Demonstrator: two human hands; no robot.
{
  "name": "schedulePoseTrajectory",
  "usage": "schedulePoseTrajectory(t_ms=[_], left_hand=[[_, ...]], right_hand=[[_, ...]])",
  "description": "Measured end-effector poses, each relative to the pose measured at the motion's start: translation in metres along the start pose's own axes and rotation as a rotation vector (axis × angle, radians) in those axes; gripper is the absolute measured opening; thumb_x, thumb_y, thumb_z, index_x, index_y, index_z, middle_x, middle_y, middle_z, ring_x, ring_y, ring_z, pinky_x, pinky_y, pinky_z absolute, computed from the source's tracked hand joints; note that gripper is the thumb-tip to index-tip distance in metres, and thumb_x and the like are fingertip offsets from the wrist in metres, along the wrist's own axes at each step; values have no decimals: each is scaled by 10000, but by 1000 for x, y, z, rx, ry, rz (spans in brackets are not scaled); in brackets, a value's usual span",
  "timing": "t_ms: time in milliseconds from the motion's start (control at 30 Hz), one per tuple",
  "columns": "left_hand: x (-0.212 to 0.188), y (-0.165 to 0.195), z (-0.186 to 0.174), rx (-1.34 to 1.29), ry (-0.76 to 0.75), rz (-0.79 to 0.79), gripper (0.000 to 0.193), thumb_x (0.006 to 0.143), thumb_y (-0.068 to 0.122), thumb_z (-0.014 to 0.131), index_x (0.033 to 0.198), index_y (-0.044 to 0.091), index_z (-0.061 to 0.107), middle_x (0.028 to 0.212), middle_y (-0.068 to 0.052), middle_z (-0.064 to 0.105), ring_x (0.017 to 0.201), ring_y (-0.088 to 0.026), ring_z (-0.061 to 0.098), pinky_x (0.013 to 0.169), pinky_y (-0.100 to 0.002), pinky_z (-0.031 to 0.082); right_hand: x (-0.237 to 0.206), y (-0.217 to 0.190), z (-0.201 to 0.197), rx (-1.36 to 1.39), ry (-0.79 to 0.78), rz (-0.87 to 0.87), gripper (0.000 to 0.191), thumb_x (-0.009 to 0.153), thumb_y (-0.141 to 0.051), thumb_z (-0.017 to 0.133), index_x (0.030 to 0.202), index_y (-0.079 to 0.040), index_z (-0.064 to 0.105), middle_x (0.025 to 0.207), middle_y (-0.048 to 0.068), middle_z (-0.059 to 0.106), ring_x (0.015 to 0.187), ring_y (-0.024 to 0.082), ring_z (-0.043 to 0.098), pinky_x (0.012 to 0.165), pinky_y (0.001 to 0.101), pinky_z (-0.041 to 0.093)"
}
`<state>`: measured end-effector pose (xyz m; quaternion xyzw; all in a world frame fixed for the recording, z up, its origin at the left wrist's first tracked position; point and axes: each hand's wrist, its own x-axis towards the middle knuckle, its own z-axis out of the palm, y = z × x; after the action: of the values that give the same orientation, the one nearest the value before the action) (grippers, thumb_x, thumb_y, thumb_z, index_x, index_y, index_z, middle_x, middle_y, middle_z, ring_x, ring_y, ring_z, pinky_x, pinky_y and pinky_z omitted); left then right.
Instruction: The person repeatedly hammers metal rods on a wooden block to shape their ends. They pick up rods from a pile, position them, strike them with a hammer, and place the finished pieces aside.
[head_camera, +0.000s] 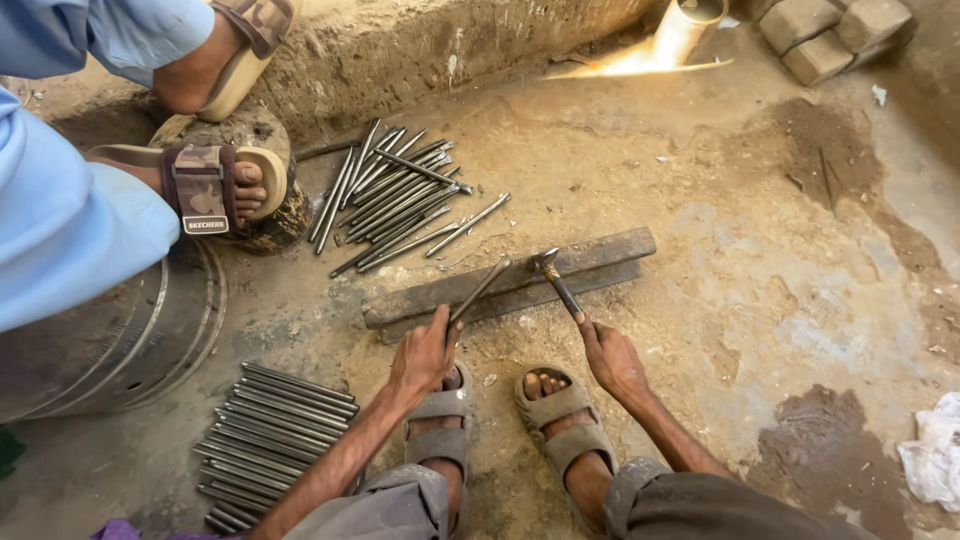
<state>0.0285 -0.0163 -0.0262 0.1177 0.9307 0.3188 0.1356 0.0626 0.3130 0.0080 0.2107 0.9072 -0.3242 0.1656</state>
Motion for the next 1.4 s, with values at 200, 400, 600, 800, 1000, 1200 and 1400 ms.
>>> schedulePoseTrajectory(t_ms=[200,400,600,800,1000,1200,1400], left_hand=[[31,0,1,313,-28,12,204,1034,200,498,1041,-1,529,592,-108,615,496,-254,645,431,-437,525],[37,-6,-6,406,5,73,186,1043,175,489,986,6,538,698,-212,704,670,-371,742,555,-488,597],[41,0,-16,441,24,109,148,1021,149,492,981,16,540,701,-209,707,669,-373,739,559,-490,590],[39,-3,-15,435,-116,30,165,1062,142,440,973,25,513,648,-152,666,587,-296,719,524,-461,587],[41,-1,-15,445,-57,48,140,1040,136,465,972,27,521,692,-179,690,646,-334,736,557,-468,593],[39,-5,-16,494,-15,26,151,1023,168,485,998,29,535,743,-208,718,718,-375,751,589,-494,605],[41,-14,-7,492,-24,53,94,997,98,482,998,29,546,734,-209,725,717,-363,753,592,-485,605]], right_hand=[[-6,-2,-2,43,-41,-66,640,1027,-610,353,1016,-67,692,526,13,511,440,140,474,441,414,379],[-8,-16,4,-12,-52,-131,593,1043,-593,348,1003,-100,675,549,36,483,454,180,427,444,436,362],[-9,-44,-7,-181,-72,-170,603,1057,-594,341,1013,-91,671,503,41,505,401,145,453,421,397,362],[-19,-46,-31,189,-23,-133,585,1020,-570,305,1055,-90,638,553,5,460,382,109,365,307,337,330],[-12,-37,-4,205,74,-229,573,1040,-531,265,972,-85,619,544,44,461,391,130,395,304,368,343],[-1,-33,-19,-47,232,-535,607,1130,-522,393,894,-17,634,646,93,502,527,195,441,464,411,379],[-16,-33,-9,232,149,-287,493,1076,-432,325,960,-37,596,551,77,458,400,205,407,322,452,332]])
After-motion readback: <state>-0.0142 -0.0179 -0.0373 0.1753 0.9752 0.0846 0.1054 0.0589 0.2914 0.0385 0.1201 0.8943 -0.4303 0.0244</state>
